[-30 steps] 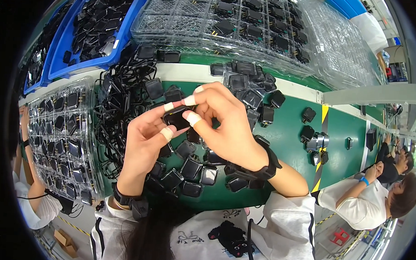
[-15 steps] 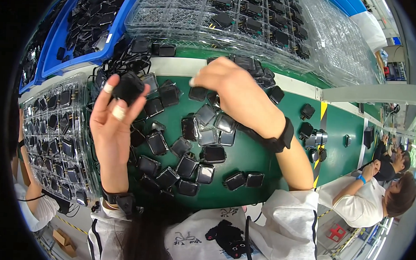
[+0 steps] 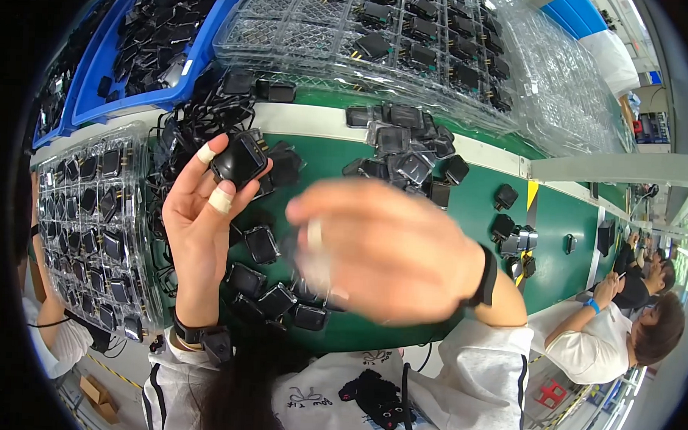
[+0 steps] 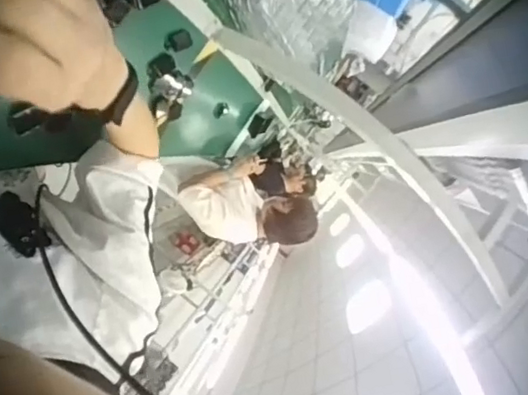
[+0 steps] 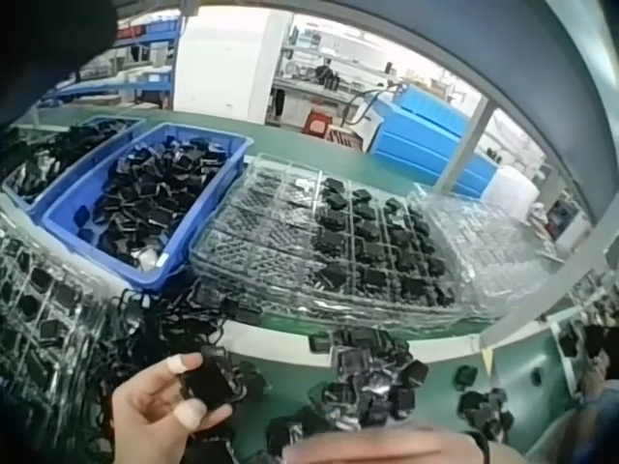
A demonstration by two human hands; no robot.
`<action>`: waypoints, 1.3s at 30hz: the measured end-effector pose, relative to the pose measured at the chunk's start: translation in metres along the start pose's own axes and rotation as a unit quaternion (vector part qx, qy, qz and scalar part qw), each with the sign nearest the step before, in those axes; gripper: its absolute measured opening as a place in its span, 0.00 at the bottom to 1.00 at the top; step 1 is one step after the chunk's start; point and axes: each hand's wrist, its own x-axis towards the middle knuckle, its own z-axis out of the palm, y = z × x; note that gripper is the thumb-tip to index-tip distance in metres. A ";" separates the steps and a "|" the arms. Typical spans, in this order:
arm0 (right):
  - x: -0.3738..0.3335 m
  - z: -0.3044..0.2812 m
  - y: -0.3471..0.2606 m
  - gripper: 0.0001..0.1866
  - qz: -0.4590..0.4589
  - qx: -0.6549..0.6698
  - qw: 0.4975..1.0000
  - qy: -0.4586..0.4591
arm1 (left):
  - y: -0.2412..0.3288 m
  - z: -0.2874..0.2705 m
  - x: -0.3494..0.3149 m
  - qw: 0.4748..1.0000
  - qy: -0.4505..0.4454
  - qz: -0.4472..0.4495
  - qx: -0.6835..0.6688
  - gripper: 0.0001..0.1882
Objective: The person wraps tape around their fingers, picks up a smartwatch, and peels a protective film from the screen. They then press the smartwatch into a black frame and place the assembly on the table, repeating the process for several units.
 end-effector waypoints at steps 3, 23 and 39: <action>-0.005 -0.003 -0.019 0.10 -0.118 -0.018 0.993 0.020 | 0.001 -0.001 -0.004 0.999 -0.004 -0.013 0.031 0.23; -0.010 -0.002 -0.075 0.15 0.184 -0.062 0.979 0.061 | -0.005 0.004 -0.005 0.997 -0.059 -0.045 0.031 0.23; 0.005 0.004 -0.008 0.10 0.304 -0.003 0.953 -0.004 | -0.013 0.016 -0.023 0.976 -0.207 -0.074 -0.006 0.27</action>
